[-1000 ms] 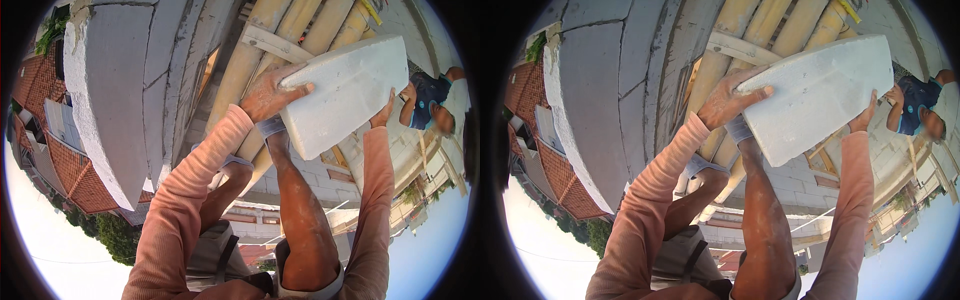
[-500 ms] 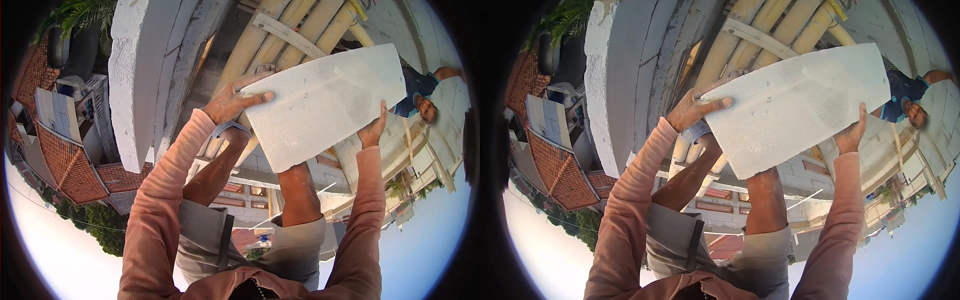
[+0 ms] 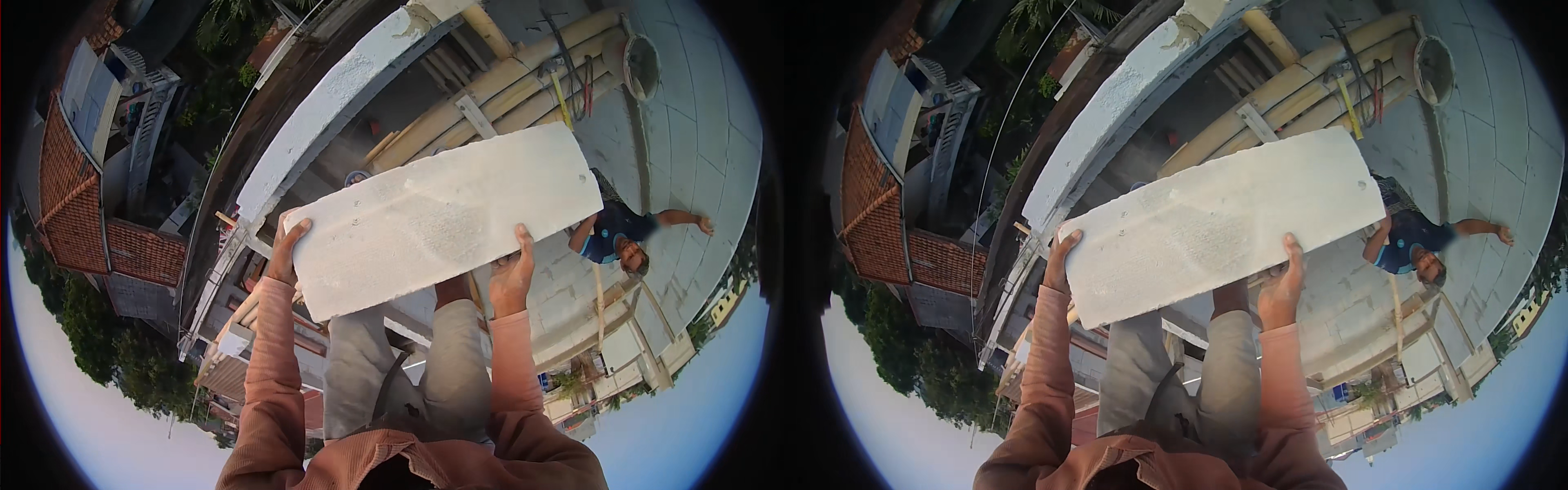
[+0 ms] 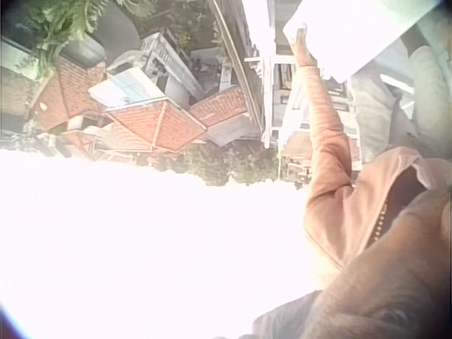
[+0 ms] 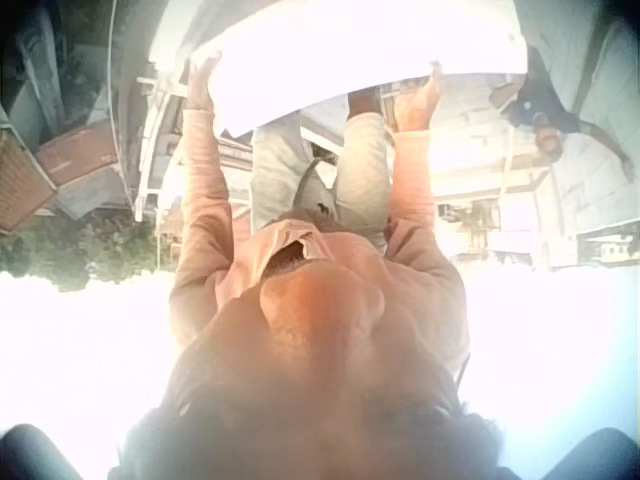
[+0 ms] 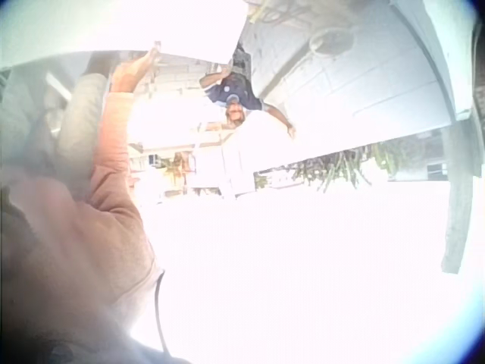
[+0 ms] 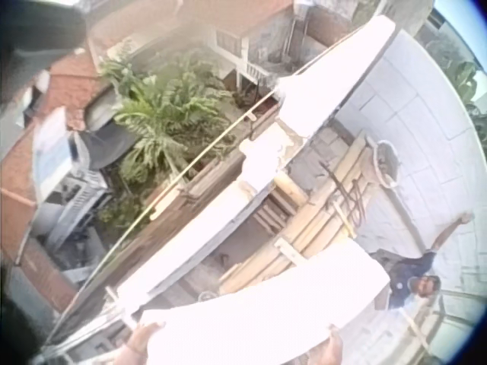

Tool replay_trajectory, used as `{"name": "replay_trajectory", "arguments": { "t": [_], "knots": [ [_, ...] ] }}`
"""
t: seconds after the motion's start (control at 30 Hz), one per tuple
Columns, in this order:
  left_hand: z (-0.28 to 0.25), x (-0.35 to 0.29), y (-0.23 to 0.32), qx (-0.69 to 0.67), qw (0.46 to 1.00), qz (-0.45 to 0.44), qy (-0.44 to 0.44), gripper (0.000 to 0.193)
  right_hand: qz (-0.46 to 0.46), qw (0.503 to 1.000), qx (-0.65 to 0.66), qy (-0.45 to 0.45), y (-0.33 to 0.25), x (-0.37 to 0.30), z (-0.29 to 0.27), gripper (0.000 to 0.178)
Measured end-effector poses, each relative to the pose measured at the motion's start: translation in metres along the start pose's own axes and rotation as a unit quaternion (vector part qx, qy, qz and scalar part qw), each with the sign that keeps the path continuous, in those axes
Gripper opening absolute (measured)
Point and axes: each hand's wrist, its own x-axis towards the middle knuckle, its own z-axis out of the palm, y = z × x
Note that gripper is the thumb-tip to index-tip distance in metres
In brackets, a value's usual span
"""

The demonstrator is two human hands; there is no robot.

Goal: The person applies mortar onto the top of a wall using a trowel, receives concrete blocks from a coworker below, places them on the mortar, and marks a block using a nail.

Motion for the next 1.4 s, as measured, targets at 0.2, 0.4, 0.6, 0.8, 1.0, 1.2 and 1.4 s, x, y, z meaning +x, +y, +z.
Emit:
{"name": "replay_trajectory", "arguments": {
  "t": [0.2, 0.4, 0.6, 0.8, 1.0, 1.2, 1.4],
  "knots": [
    [-0.087, -0.022, 0.001, -0.129, 0.987, -0.027, 0.089, 0.063, -0.024, 0.998, -0.052, -0.013, 0.023, -0.071, 0.099, 0.055],
    [-0.158, -0.008, 0.001, -0.18, 0.977, -0.005, 0.114, 0.051, -0.085, 0.992, -0.084, -0.041, 0.054, -0.087, 0.172, 0.071],
    [-0.182, 0.014, -0.014, -0.16, 0.98, 0.022, 0.113, 0.045, -0.102, 0.983, -0.15, -0.043, 0.06, -0.082, 0.225, 0.086],
    [-0.192, 0.047, -0.029, -0.211, 0.971, 0.036, 0.107, 0.047, -0.166, 0.971, -0.17, -0.038, 0.069, -0.07, 0.261, 0.076],
    [-0.186, 0.071, -0.033, -0.267, 0.96, 0.028, 0.077, 0.043, -0.221, 0.96, -0.166, -0.052, 0.075, -0.063, 0.278, 0.074],
    [-0.187, 0.077, -0.035, -0.284, 0.956, 0.039, 0.057, 0.04, -0.233, 0.941, -0.244, -0.008, 0.072, -0.066, 0.293, 0.081],
    [-0.19, 0.081, -0.027, -0.297, 0.952, 0.037, 0.067, 0.033, -0.273, 0.904, -0.329, 0.007, 0.076, -0.063, 0.296, 0.091]
  ]
}}
